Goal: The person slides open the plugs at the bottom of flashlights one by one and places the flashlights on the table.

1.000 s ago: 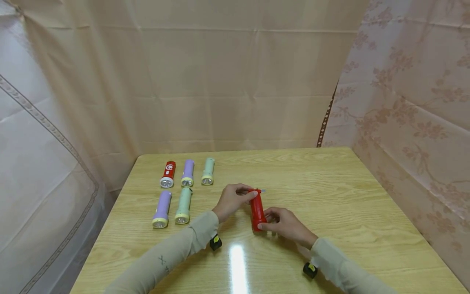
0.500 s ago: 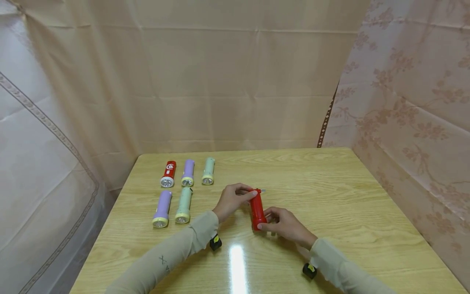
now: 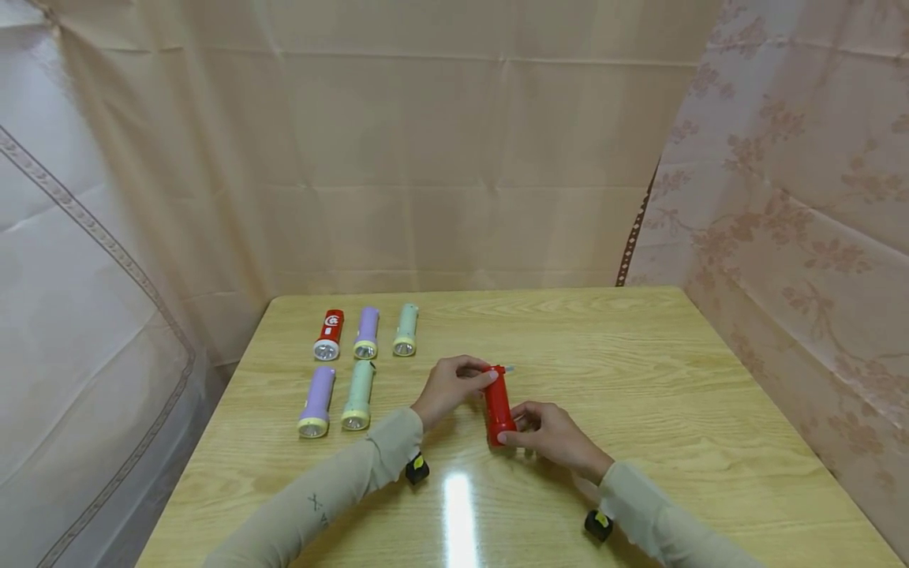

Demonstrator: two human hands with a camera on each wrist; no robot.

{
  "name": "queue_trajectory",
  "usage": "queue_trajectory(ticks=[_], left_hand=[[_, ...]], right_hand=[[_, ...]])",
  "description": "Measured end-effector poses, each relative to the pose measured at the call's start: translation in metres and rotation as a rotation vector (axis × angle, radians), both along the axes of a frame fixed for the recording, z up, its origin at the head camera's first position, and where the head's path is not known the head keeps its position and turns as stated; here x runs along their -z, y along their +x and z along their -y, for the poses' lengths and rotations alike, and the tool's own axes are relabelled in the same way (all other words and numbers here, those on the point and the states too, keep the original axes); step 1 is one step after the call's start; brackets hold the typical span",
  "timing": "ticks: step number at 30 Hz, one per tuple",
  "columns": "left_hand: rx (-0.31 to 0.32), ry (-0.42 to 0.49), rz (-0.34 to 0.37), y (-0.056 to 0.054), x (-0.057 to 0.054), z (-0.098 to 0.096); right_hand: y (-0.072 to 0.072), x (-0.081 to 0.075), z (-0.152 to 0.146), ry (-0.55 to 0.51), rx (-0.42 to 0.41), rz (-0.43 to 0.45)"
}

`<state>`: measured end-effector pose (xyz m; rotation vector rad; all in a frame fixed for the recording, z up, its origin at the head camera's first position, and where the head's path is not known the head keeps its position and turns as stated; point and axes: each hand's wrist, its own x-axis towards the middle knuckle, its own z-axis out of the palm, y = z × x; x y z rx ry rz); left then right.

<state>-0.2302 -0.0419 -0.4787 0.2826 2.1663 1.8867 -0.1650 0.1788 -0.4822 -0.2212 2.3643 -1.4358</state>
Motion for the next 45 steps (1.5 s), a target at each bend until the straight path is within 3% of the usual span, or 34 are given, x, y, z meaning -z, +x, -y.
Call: queue_trajectory(ticks=[26, 45], left_hand=[[-0.032, -0.008, -0.011, -0.003, 0.0, -0.014], [-0.015, 0.022, -0.002, -0.015, -0.005, -0.046]], right_hand=[[-0.002, -0.003, -0.012, 0.026, 0.022, -0.01], [-0.009, -0.007, -0.042, 0.025, 0.08, -0.015]])
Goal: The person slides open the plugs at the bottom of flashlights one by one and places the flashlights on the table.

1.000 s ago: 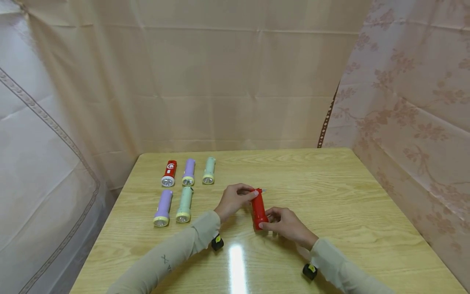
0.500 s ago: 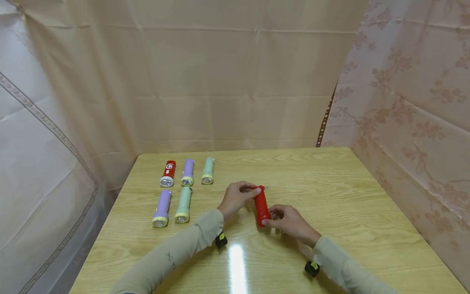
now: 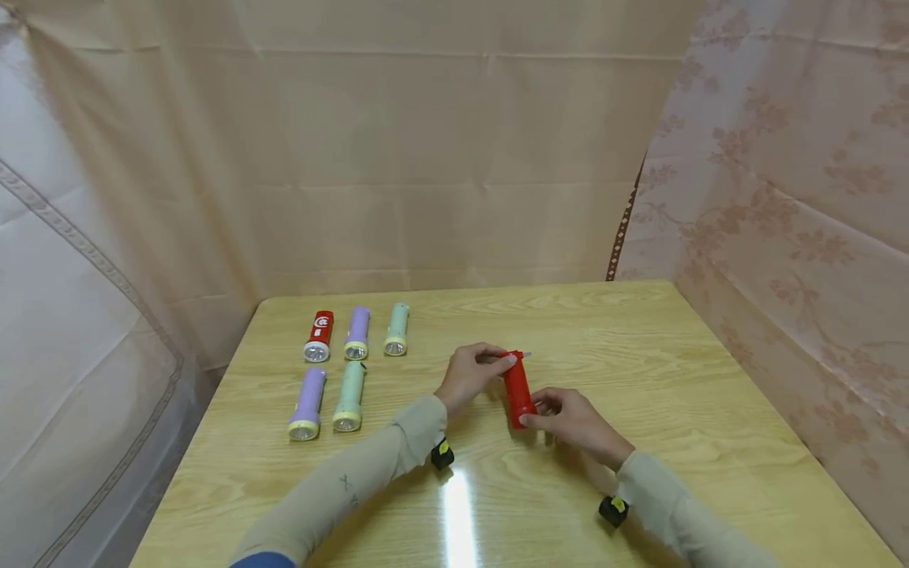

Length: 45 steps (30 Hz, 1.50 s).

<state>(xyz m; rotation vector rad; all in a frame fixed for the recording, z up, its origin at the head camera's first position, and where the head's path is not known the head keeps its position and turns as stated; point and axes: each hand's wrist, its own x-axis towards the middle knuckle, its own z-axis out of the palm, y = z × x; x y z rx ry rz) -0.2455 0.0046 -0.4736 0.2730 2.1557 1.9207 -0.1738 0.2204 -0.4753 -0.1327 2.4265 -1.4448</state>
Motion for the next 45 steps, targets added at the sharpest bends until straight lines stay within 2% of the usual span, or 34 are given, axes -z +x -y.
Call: queue_trajectory(ticks=[15, 24, 29, 39, 45], left_hand=[[0.038, 0.0, -0.036, -0.02, -0.003, -0.044], [0.004, 0.038, -0.015, -0.032, -0.005, -0.071], [-0.016, 0.054, -0.008, -0.037, -0.003, -0.081], [-0.03, 0.04, 0.001, -0.04, 0.001, -0.11], [-0.04, 0.079, -0.019, -0.041, 0.002, -0.124]], right_hand=[[-0.009, -0.003, -0.032, 0.076, 0.068, -0.024], [-0.017, -0.01, -0.049, 0.128, 0.101, -0.034], [-0.023, -0.01, -0.056, 0.151, 0.111, -0.045], [-0.021, -0.009, -0.078, 0.142, 0.166, -0.042], [-0.023, -0.01, -0.089, 0.147, 0.18, -0.052]])
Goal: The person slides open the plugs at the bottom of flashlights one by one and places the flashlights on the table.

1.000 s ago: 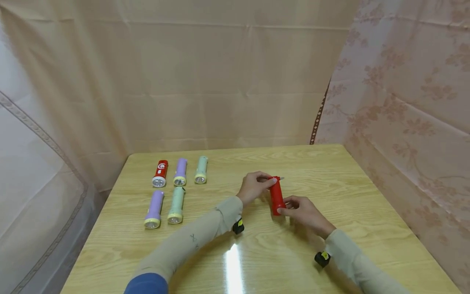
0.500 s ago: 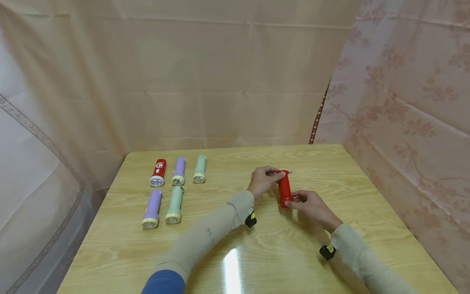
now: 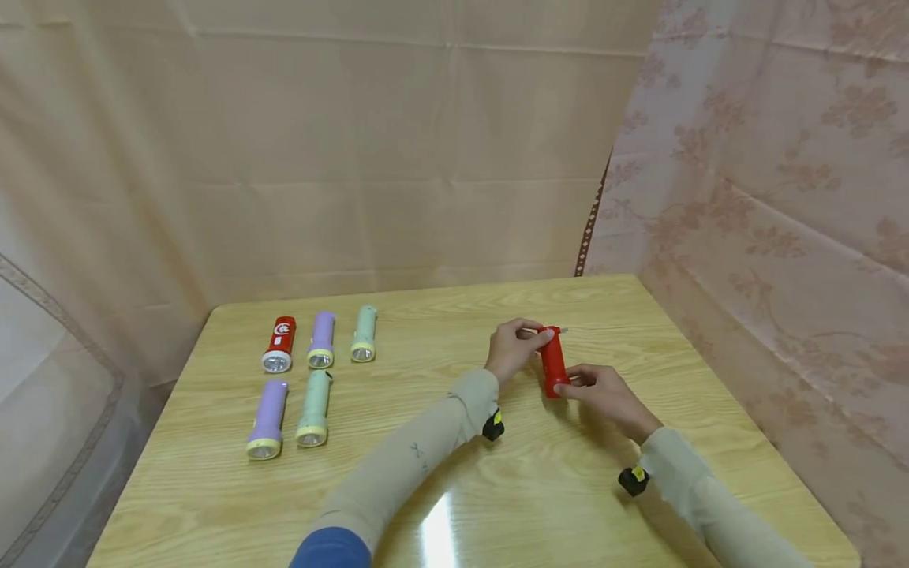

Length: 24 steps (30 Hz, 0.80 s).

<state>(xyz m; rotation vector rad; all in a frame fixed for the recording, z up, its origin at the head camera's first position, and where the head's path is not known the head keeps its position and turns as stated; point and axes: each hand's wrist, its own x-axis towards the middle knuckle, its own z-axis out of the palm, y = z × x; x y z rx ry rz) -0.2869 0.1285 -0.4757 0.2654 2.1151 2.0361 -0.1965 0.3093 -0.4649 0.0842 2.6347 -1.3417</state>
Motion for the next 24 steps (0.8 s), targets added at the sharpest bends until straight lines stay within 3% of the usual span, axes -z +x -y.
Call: queue_trajectory(ticks=[9, 19, 24], left_hand=[[-0.029, -0.03, -0.001, -0.006, 0.003, -0.012], [0.006, -0.114, 0.002, -0.017, 0.006, -0.021], [0.018, -0.111, 0.005, -0.02, 0.008, -0.028]], right_hand=[[-0.006, 0.002, -0.01, -0.038, 0.015, 0.04], [-0.018, 0.007, -0.024, -0.01, 0.054, 0.085], [-0.022, 0.01, -0.031, 0.001, 0.062, 0.088]])
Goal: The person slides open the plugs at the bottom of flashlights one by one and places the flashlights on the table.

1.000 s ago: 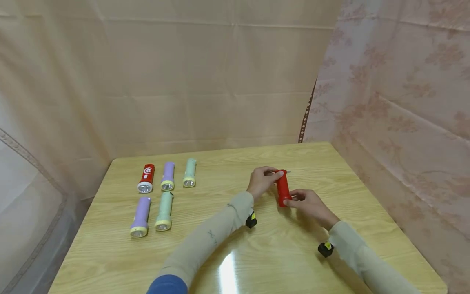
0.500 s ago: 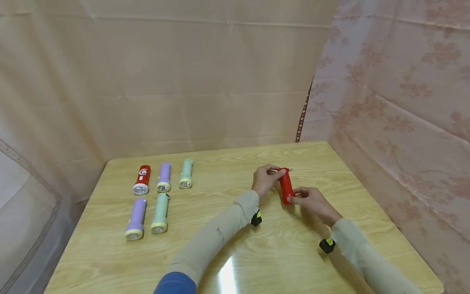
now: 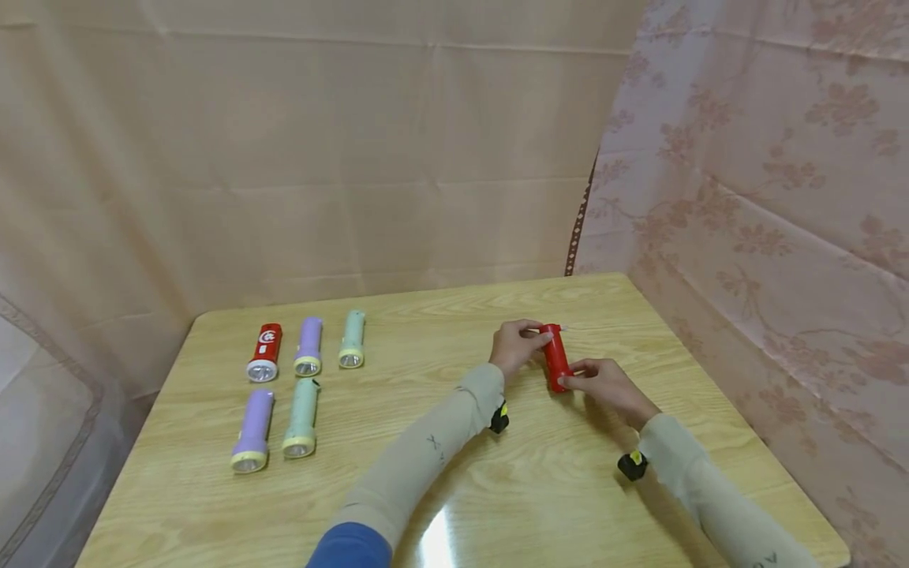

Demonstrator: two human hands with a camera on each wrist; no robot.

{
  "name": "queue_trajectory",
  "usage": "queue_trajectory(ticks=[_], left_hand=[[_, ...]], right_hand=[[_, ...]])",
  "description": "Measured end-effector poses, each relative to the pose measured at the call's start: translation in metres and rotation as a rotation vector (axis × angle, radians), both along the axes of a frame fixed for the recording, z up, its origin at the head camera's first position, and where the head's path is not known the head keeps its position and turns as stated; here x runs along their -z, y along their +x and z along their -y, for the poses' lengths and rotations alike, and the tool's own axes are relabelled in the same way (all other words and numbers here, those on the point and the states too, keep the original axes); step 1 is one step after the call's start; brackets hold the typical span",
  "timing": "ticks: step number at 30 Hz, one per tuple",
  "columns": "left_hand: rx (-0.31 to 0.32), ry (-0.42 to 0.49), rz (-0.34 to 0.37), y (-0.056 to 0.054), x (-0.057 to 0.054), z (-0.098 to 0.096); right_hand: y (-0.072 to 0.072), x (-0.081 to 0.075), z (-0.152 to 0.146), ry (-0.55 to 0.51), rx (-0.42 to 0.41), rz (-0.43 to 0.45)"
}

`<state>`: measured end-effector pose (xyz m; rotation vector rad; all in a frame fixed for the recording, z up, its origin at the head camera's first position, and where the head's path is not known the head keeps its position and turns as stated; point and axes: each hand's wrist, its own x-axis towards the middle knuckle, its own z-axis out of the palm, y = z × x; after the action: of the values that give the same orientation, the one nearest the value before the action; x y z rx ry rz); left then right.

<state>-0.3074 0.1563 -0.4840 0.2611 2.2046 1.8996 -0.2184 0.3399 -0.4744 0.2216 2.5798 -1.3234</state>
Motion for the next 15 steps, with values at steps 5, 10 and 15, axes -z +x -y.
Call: queue_trajectory(ticks=[5, 10, 15], left_hand=[[0.006, 0.059, 0.01, -0.0021, 0.0041, -0.0036], [0.012, 0.065, 0.023, -0.0007, 0.0042, -0.0066], [0.033, 0.048, 0.037, 0.0024, 0.0027, -0.0101]], right_hand=[[-0.0029, -0.0021, -0.0019, 0.002, -0.008, 0.004], [-0.0047, -0.0064, -0.0033, 0.002, -0.007, 0.01], [-0.0057, -0.0063, -0.0074, 0.009, 0.0, 0.017]])
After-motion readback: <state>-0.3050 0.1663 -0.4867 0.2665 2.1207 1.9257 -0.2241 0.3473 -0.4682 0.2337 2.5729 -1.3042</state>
